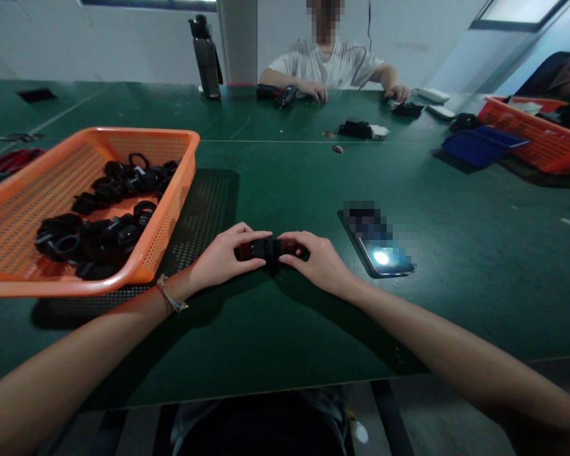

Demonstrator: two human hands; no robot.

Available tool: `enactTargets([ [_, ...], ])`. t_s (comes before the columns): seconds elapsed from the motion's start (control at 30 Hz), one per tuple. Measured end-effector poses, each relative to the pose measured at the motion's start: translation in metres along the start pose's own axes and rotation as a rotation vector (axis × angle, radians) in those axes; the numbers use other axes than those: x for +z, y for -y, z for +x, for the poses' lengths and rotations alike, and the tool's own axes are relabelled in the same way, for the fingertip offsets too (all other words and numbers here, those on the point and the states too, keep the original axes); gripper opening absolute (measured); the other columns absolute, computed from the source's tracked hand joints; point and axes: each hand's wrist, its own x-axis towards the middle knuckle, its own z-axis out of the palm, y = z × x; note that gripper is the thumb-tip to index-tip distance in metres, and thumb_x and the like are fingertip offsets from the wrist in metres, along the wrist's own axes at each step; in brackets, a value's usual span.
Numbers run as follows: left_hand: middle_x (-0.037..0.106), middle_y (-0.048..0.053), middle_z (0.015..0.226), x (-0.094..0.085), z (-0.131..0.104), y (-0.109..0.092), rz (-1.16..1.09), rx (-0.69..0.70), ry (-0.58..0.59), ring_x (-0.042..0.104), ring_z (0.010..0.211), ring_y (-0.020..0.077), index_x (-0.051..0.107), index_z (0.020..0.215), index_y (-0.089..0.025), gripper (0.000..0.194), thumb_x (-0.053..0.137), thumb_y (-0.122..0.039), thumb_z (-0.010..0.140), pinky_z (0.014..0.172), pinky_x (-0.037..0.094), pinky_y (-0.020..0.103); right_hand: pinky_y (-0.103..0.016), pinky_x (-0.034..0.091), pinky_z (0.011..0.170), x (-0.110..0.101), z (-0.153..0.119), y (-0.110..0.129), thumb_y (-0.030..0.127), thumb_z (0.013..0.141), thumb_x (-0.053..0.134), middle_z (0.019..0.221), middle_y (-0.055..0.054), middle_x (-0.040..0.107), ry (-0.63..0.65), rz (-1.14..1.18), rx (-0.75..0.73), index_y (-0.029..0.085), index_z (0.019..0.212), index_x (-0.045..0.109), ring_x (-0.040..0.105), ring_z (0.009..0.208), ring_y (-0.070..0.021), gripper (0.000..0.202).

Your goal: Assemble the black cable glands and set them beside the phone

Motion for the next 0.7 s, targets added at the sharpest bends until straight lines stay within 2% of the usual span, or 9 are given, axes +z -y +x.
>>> enactTargets([
  [0.37, 0.05, 0.002, 0.089, -0.0008, -0.0003, -0.0009, -0.012, -0.006, 0.003, 0.052, 0.077, 0.015, 0.058, 0.118, -0.022, 0.044, 0.061, -0.035, 0.076, 0.068, 0.045, 0.028, -0.032, 0.05, 0.071, 0.0001, 0.0002, -0.0001, 0.02, 0.077, 0.065, 0.092, -0.005, 0.067, -0.007, -0.007, 0.017, 0.017, 0.103, 0.063, 0.06, 0.078, -0.0139, 0.026],
  [0.7, 0.051, 0.002, 0.091, -0.0009, -0.001, -0.0011, -0.016, -0.004, 0.0, 0.053, 0.078, 0.0151, 0.058, 0.117, -0.022, 0.042, 0.062, -0.033, 0.076, 0.07, 0.045, 0.029, -0.032, 0.049, 0.07, -0.0002, 0.0003, -0.0006, 0.022, 0.078, 0.064, 0.091, -0.006, 0.066, 0.006, -0.032, 0.023, 0.016, 0.103, 0.064, 0.06, 0.076, -0.014, 0.026],
])
